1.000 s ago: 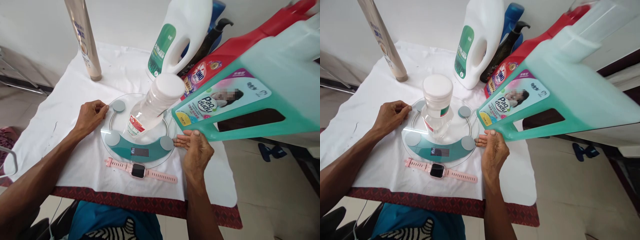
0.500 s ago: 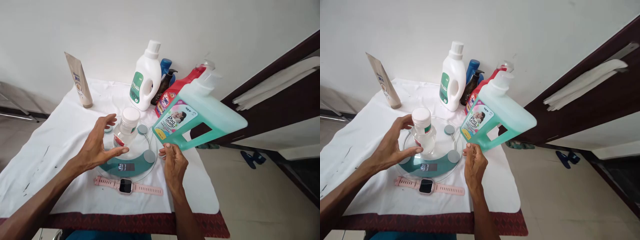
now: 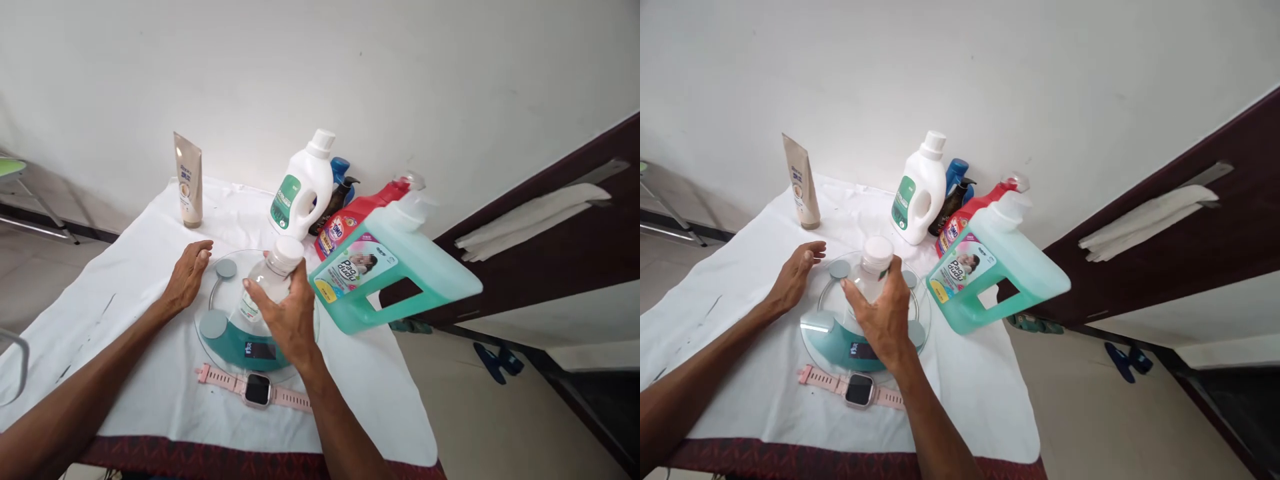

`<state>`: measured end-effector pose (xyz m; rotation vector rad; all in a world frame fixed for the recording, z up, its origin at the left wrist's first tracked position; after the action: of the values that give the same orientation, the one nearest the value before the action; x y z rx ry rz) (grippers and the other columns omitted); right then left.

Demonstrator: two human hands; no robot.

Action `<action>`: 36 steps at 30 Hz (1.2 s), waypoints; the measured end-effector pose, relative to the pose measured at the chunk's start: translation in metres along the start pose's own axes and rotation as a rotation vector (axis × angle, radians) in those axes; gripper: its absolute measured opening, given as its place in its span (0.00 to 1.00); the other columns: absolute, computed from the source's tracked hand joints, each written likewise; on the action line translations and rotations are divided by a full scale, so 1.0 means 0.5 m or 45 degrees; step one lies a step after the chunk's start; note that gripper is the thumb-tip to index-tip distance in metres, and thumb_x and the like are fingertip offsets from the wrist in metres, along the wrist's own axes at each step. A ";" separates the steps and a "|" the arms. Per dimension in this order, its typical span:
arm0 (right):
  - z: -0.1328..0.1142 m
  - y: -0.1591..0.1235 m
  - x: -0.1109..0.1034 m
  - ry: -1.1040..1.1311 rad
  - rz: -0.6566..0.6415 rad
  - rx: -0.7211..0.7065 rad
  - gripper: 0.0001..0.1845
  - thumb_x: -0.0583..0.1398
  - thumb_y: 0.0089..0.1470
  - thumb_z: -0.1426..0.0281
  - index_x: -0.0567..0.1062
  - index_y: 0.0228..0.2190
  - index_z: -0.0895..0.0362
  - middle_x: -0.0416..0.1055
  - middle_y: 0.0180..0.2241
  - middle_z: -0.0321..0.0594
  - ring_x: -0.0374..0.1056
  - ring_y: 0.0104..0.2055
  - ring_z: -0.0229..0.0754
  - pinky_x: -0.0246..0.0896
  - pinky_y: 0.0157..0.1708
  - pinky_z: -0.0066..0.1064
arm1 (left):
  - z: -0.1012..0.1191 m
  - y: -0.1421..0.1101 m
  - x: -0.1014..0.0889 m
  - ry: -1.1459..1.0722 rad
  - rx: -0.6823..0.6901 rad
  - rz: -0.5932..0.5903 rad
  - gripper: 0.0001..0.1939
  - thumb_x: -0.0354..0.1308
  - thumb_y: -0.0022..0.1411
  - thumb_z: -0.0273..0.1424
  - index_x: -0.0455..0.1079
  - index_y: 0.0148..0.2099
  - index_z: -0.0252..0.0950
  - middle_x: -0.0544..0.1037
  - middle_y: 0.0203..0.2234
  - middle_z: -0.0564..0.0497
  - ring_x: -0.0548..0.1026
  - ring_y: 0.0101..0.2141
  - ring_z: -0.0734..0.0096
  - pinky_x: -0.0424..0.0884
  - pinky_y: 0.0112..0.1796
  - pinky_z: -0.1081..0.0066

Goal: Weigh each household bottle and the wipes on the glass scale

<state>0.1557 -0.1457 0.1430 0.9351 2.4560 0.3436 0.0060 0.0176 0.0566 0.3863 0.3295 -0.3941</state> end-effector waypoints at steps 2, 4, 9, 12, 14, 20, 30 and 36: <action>0.002 0.017 -0.003 0.043 0.049 0.040 0.28 0.72 0.53 0.52 0.72 0.49 0.53 0.80 0.48 0.47 0.77 0.47 0.53 0.75 0.52 0.52 | -0.016 0.012 0.000 -0.008 -0.030 0.000 0.47 0.35 0.71 0.68 0.73 0.60 0.34 0.78 0.56 0.34 0.79 0.51 0.46 0.76 0.55 0.43; 0.000 0.043 -0.018 0.058 0.166 0.008 0.28 0.71 0.54 0.52 0.72 0.49 0.53 0.80 0.49 0.47 0.77 0.48 0.52 0.74 0.52 0.50 | -0.024 0.020 0.002 0.005 -0.040 0.011 0.46 0.34 0.71 0.68 0.74 0.57 0.35 0.78 0.54 0.35 0.79 0.50 0.47 0.77 0.54 0.44; 0.022 0.148 -0.069 -0.286 0.517 -0.118 0.33 0.71 0.50 0.51 0.67 0.51 0.52 0.76 0.53 0.50 0.74 0.54 0.57 0.69 0.59 0.57 | -0.017 0.023 0.005 0.051 -0.033 0.002 0.40 0.32 0.75 0.63 0.74 0.52 0.39 0.80 0.48 0.39 0.78 0.50 0.50 0.75 0.57 0.46; 0.074 0.219 -0.076 -0.513 0.569 -0.109 0.34 0.68 0.50 0.53 0.64 0.53 0.52 0.74 0.55 0.53 0.71 0.58 0.61 0.66 0.62 0.60 | -0.014 0.023 0.005 0.083 -0.033 -0.029 0.38 0.32 0.76 0.61 0.74 0.51 0.38 0.80 0.47 0.39 0.76 0.51 0.50 0.74 0.58 0.47; 0.116 0.257 -0.069 -0.602 0.578 -0.092 0.35 0.66 0.50 0.55 0.63 0.54 0.53 0.72 0.57 0.56 0.70 0.60 0.62 0.64 0.64 0.61 | -0.016 0.024 0.006 0.082 -0.043 -0.033 0.37 0.34 0.76 0.60 0.73 0.52 0.38 0.80 0.47 0.38 0.76 0.52 0.50 0.74 0.58 0.48; 0.224 0.311 -0.041 -0.691 0.629 0.043 0.42 0.64 0.52 0.58 0.58 0.63 0.59 0.65 0.66 0.65 0.64 0.68 0.65 0.59 0.68 0.63 | -0.025 0.026 0.009 0.085 -0.048 -0.045 0.32 0.36 0.77 0.57 0.73 0.50 0.39 0.79 0.47 0.40 0.76 0.52 0.51 0.75 0.56 0.50; 0.212 0.305 -0.056 -0.812 0.699 -0.023 0.60 0.66 0.55 0.49 0.46 0.73 0.65 0.49 0.73 0.73 0.45 0.78 0.74 0.40 0.75 0.73 | -0.038 0.024 0.018 0.052 -0.033 -0.027 0.31 0.38 0.79 0.56 0.74 0.50 0.41 0.79 0.48 0.42 0.76 0.52 0.53 0.74 0.56 0.51; 0.052 0.301 0.092 -0.712 0.300 -0.487 0.51 0.63 0.63 0.49 0.47 0.75 0.54 0.48 0.75 0.60 0.43 0.80 0.63 0.41 0.77 0.66 | -0.040 0.021 0.022 0.047 -0.062 -0.054 0.28 0.39 0.80 0.53 0.73 0.50 0.40 0.78 0.48 0.43 0.77 0.50 0.56 0.75 0.56 0.54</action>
<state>0.2229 -0.0027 0.1636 0.9884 1.7052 0.5277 0.0154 0.0315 0.0379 0.3397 0.3826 -0.4198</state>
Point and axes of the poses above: each hand's wrist, its own y-axis towards the middle knuckle, its own x-axis out of the palm, z = x × y, the point moved 2 cm from there along y, towards the middle knuckle
